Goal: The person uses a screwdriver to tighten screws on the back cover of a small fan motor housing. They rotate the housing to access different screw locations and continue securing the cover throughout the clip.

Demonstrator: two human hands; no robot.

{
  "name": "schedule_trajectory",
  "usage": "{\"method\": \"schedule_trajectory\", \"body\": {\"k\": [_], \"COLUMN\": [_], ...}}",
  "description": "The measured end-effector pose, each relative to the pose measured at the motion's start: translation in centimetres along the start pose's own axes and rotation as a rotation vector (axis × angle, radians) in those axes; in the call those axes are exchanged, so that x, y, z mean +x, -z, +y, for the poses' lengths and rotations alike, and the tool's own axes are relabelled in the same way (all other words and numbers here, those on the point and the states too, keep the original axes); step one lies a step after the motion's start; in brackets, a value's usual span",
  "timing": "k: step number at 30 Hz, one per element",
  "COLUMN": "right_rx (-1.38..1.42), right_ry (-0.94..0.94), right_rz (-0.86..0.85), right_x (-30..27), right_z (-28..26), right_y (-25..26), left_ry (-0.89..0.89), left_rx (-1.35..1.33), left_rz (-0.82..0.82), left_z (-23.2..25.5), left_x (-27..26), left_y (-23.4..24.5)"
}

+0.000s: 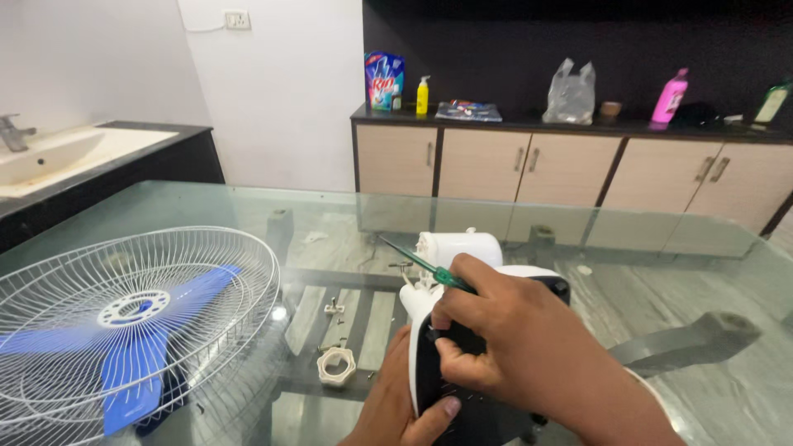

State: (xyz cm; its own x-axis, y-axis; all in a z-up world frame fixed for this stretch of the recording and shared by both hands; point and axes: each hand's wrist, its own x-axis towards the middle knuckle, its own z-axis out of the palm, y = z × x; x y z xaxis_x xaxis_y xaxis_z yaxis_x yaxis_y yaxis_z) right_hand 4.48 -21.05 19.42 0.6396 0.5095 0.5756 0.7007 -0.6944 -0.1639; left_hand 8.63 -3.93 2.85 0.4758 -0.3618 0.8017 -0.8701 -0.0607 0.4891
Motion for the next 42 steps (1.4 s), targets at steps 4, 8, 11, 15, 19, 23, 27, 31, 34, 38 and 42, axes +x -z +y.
{"method": "schedule_trajectory", "body": {"k": [4,8,11,15,19,23,27,31,34,38,42], "right_rx": [-0.013,-0.017,-0.036,-0.108,-0.128,-0.078,-0.125,-0.098,-0.143,-0.132,-0.127], "right_ry": [-0.056,-0.066,-0.06,-0.098,-0.141,-0.224,-0.348,-0.091,-0.046,-0.097,-0.016], "right_rz": [-0.066,-0.083,-0.098,-0.075,-0.061,-0.013,0.011,0.129,0.113,0.025,0.055], "right_x": [-0.8,-1.0,-1.2,-1.2,-1.1,-1.0,-0.8,-1.1,-0.9,-1.3,-1.3], "right_z": [2.7,4.0,4.1,3.9,3.3,2.9,2.7,2.8,2.7,2.0,1.6], "right_y": [-0.7,-0.8,-1.1,-1.3,-1.2,-1.0,-0.9,-0.3,-0.2,-0.3,-0.1], "left_ry": [0.167,0.243,0.124,0.118,0.115,0.151,0.169,0.15,0.129,0.051,-0.003], "left_rx": [-0.199,-0.293,-0.176,-0.119,-0.097,-0.124,-0.132,-0.101,-0.113,0.026,0.0], "left_rz": [-0.041,-0.061,-0.111,-0.105,-0.107,-0.112,-0.134,-0.09,-0.073,-0.034,-0.064], "left_z": [-0.7,-0.7,-0.9,-0.8,-0.3,0.0,0.3,0.5,0.4,0.1,0.3], "left_x": [-0.2,0.5,0.6,0.4,0.6,0.7,0.9,0.8,0.9,0.4,1.3], "left_y": [-0.4,-0.4,0.1,0.3,0.5,0.8,1.0,0.8,0.5,0.1,0.6]}}
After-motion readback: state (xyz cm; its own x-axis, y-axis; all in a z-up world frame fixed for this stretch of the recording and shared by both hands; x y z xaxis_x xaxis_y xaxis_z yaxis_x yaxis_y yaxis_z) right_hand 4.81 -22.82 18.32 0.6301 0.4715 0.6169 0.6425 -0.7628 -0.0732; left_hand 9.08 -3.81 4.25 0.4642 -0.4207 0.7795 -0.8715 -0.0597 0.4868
